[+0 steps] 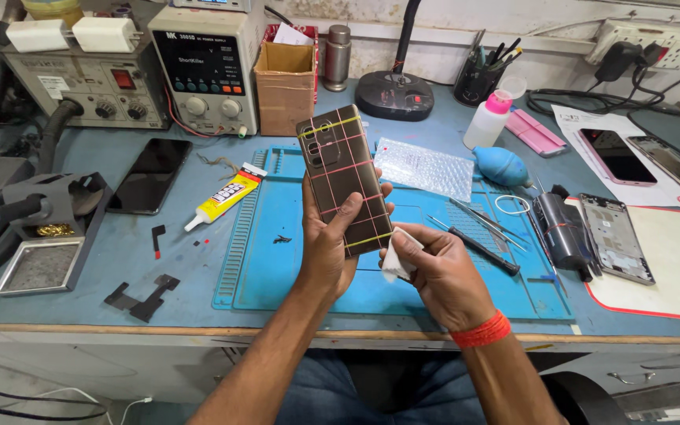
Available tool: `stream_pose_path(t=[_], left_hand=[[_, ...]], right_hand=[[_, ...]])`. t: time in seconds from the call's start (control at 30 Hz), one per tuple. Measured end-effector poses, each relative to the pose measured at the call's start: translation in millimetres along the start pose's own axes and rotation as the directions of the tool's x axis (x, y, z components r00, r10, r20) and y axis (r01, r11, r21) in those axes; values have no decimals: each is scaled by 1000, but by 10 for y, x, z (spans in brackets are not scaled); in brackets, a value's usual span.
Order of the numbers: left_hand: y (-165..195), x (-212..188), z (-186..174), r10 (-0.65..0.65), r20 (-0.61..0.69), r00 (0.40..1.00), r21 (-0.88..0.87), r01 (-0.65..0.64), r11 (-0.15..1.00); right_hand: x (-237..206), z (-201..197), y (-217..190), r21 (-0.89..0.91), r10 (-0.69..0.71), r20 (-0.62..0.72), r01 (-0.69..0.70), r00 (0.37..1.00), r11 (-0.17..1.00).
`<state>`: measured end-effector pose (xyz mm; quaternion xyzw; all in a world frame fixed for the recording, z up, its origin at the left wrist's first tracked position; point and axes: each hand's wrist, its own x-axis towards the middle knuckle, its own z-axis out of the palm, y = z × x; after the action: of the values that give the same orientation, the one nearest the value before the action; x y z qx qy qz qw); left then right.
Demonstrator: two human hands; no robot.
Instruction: The person cleans a smartphone with a cloth, wipes its screen, and taps the screen to test it. They then peel a pink back cover off the phone and use a screwdriver to pry and work on the phone's rear housing on a blue repair mat.
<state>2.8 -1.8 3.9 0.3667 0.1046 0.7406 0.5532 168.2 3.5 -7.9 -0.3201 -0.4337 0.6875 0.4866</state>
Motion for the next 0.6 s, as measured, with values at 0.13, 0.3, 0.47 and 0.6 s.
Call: stream_pose_path(t=[0.13, 0.3, 0.47, 0.6], left_hand=[[-14, -6, 10, 16, 0, 1000, -12, -16, 1000], [-17, 10, -1, 29, 16, 999, -9, -29, 1000], [2, 6, -30, 3, -15, 1000, 7, -3, 1000], [-18, 2, -25, 19, 19, 1000, 0, -19, 1000]], right_hand=[[-7, 10, 25, -45, -38, -21, 37, 999, 998], [12, 89, 103, 12, -76, -51, 77, 996, 997], [-31, 58, 4, -88, -14, -39, 10, 999, 996], [3, 92, 27, -56, -45, -57, 42, 997, 998]])
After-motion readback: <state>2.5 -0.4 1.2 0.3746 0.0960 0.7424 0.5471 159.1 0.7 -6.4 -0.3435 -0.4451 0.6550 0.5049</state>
